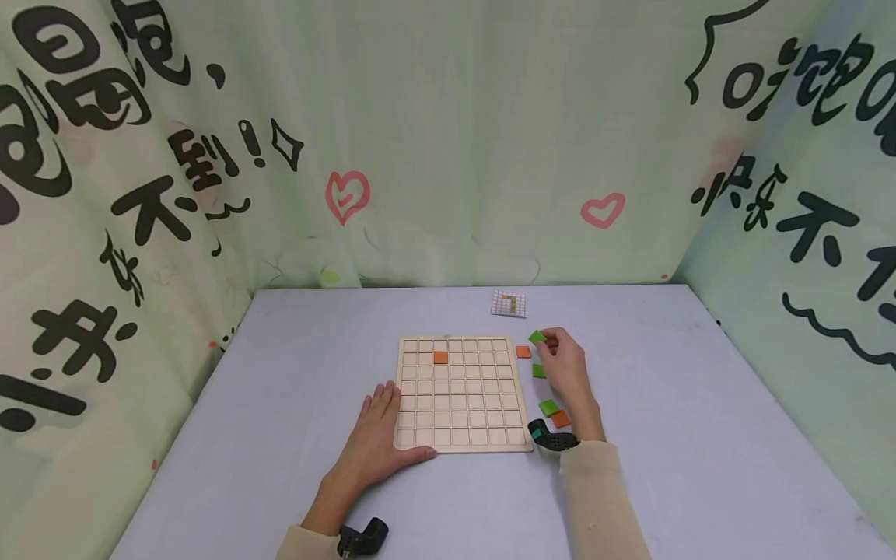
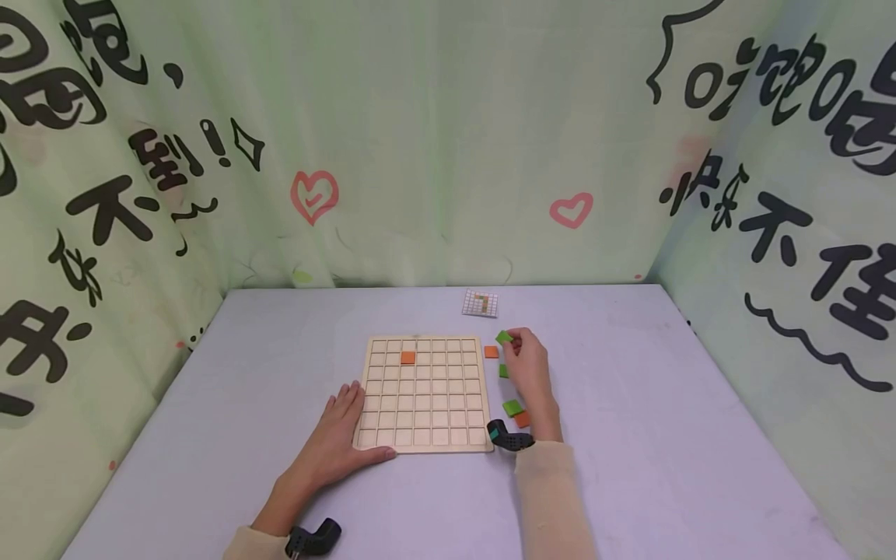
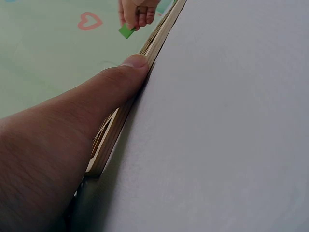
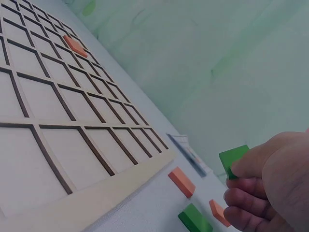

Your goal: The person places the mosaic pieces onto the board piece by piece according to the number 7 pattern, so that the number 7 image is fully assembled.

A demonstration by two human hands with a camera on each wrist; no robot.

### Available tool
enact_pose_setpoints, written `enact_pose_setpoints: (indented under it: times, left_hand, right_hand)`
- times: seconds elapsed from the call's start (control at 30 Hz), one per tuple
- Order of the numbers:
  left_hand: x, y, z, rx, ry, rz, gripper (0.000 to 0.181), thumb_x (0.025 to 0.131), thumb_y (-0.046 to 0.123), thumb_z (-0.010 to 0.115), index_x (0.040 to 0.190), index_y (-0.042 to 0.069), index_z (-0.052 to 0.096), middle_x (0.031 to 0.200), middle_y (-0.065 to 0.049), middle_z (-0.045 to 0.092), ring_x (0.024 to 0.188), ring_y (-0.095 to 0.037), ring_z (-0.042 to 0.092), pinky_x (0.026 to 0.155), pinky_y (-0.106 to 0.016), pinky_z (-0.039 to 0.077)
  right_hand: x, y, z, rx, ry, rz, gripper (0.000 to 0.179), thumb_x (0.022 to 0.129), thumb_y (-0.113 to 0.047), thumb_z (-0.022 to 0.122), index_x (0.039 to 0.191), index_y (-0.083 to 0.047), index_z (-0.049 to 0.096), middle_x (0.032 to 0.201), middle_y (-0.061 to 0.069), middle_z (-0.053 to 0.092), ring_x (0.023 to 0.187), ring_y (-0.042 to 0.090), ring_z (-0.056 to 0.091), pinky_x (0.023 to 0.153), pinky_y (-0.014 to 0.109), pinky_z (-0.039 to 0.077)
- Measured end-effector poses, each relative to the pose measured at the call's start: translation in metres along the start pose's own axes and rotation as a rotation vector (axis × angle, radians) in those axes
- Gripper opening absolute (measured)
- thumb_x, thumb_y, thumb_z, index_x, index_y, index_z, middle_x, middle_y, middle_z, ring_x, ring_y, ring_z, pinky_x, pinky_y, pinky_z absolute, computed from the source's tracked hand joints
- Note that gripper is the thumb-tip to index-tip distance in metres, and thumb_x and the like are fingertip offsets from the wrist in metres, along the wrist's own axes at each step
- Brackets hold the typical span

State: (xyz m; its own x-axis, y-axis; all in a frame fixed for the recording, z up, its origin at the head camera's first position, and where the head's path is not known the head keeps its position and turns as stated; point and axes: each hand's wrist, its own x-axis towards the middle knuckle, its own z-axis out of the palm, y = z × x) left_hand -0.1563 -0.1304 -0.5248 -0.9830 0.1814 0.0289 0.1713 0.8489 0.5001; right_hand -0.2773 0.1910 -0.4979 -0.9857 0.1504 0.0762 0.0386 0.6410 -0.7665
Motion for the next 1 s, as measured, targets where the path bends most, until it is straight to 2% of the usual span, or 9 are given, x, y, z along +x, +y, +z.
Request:
enact_pose_setpoints:
  times: [0.2,0.6,1.0]
  left_hand:
    - [0.0,0.0,0.0,0.006,-0.002,-0.001,0.123,0.072,0.074,0.073,0.155,-0.005,0.028,0.165,-0.022,0.024,0.156,-0.036,0.016,0.129,-0.05,0.015]
    - [0.0,0.0,0.001,0.013,0.003,0.001,0.123,0.072,0.074,0.072,0.155,-0.005,0.028,0.165,-0.022,0.024,0.156,-0.035,0.017,0.129,-0.05,0.015]
    - [0.001,-0.001,0.002,0.01,-0.002,-0.003,0.123,0.072,0.074,0.072,0.155,-0.005,0.027,0.165,-0.022,0.023,0.156,-0.035,0.016,0.129,-0.05,0.015]
  right_hand:
    - [-0.003,-0.008,0.001,0.022,-0.024,-0.042,0.034,0.104,-0.018,0.052,0.132,0.0,0.056,0.114,0.018,0.064,0.097,0.027,0.058,0.075,0.031,0.05]
    - [-0.006,-0.017,0.009,0.039,-0.049,-0.098,0.031,0.102,-0.017,0.056,0.128,0.0,0.055,0.11,0.018,0.064,0.097,0.029,0.061,0.075,0.032,0.052]
    - [-0.006,-0.026,0.02,0.026,-0.058,-0.152,0.026,0.1,-0.011,0.059,0.123,0.002,0.057,0.107,0.019,0.064,0.098,0.029,0.062,0.081,0.038,0.054]
